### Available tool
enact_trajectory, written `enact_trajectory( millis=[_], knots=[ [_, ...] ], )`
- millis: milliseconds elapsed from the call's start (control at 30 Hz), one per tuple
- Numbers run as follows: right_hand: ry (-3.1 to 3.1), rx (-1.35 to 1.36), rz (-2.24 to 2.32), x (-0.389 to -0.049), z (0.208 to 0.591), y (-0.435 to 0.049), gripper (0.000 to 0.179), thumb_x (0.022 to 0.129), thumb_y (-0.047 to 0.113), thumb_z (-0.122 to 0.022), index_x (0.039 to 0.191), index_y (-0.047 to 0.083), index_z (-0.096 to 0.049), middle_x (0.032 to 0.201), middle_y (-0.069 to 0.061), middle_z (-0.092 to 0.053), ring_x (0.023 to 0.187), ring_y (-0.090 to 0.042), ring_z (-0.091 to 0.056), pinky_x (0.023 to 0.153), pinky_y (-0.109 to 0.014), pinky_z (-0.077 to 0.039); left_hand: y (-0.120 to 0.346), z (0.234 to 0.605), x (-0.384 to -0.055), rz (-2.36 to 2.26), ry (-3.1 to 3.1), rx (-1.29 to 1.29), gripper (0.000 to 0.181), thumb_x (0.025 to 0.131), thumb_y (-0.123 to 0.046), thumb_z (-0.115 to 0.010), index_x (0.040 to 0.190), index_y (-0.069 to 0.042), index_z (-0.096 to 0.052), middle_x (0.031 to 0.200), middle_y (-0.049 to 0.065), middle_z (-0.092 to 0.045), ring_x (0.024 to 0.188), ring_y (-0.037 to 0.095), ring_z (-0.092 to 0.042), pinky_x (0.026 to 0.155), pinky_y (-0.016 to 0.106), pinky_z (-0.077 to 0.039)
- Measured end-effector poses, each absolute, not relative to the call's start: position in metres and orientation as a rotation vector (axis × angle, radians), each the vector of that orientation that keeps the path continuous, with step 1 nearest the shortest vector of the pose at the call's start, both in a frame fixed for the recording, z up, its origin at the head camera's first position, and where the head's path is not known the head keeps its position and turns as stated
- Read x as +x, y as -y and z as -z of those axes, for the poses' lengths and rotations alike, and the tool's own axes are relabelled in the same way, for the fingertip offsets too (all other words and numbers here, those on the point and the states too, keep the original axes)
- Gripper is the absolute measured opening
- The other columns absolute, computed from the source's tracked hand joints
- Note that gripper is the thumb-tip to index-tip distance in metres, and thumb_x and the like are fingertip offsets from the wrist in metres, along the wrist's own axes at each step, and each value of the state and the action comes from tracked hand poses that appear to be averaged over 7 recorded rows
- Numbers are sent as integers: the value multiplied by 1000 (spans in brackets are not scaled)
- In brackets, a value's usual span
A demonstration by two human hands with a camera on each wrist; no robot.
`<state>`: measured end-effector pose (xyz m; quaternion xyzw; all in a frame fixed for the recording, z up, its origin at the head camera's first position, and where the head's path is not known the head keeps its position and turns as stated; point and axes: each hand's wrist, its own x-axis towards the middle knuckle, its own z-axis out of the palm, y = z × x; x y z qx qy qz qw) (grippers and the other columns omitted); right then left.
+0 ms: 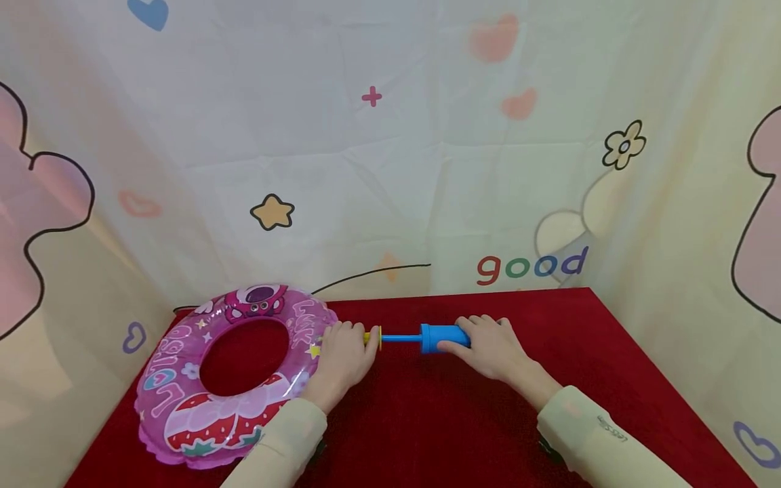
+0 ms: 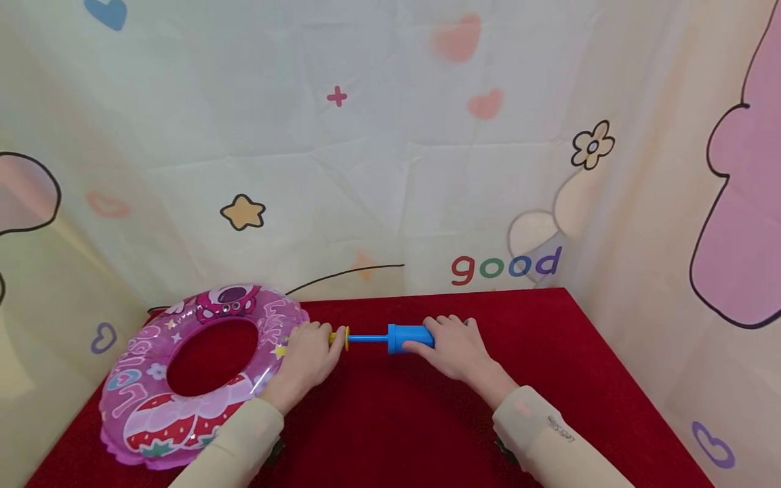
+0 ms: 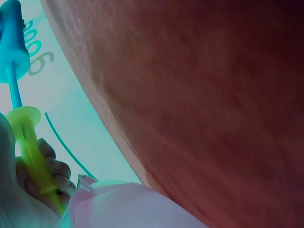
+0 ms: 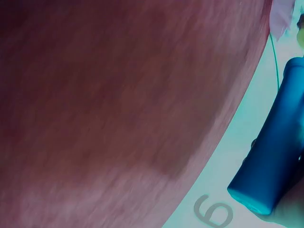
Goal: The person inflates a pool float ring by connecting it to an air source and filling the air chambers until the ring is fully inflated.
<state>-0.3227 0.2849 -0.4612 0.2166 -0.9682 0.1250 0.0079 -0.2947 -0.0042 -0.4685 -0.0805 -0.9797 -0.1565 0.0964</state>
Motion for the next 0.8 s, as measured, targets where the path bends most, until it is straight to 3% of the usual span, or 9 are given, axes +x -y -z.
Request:
enact_trajectory(
  millis=[433,800],
  knots=[
    [3065,641,-448,-334,471,-325,70,92,69,-58,128,9,-65,107,-7,-66,100,-27,-59,86,-55,-42,15,471,-300,481,2923,-208,44,104,-36,-52,67,-12,-49,65,3,-45,77,28,-55,77,44,-44],
    [3009,645,-458,-324,470,-291,66,92,68,-60,124,11,-66,106,-7,-66,97,-28,-58,82,-54,-39,-12,472,-295,380,2861,-211,39,104,-29,-49,71,-10,-52,74,11,-57,80,34,-56,74,46,-44]
  ],
)
